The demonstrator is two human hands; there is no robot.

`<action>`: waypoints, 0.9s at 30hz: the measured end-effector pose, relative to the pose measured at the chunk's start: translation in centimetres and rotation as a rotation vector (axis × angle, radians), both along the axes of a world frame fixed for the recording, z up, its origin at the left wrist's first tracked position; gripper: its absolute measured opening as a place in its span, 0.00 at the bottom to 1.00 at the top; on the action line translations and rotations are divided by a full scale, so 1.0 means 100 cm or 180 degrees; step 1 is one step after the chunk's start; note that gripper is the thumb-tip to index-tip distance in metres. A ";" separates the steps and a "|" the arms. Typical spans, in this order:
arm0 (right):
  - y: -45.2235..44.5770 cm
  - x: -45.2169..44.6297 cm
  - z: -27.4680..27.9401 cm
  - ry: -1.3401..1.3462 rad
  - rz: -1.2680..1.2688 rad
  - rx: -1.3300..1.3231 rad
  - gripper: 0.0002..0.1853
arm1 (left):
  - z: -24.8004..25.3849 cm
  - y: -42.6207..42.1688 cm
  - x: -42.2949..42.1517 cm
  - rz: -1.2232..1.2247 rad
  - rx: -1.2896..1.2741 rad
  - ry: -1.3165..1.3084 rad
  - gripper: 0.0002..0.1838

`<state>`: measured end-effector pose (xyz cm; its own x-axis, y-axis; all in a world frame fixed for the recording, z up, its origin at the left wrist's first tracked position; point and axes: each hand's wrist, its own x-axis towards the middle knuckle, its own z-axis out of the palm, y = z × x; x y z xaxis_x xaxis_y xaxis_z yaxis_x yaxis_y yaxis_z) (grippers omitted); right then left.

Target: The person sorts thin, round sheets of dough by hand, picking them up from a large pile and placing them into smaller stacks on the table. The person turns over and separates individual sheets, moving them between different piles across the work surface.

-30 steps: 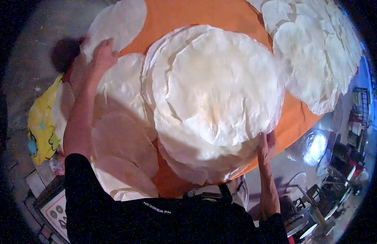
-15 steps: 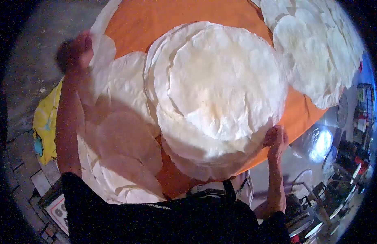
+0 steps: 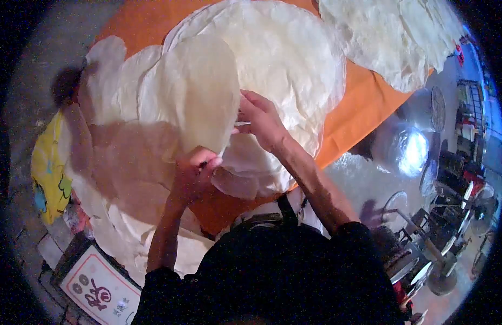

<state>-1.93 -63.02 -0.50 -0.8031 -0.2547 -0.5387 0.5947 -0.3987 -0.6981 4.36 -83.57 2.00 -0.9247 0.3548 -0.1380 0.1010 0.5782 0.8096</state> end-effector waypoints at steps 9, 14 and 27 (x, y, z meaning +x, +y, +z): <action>-0.002 0.010 -0.001 0.0185 0.0016 -0.0189 0.16 | -0.008 -0.014 -0.009 0.0215 0.0753 -0.0313 0.06; 0.003 0.003 -0.002 0.0355 -0.0083 0.0464 0.13 | -0.001 -0.008 0.000 0.0270 0.0671 -0.0049 0.05; 0.143 -0.052 0.033 0.1588 -0.0803 0.2240 0.22 | -0.064 -0.155 -0.032 0.1712 -0.1844 0.1162 0.12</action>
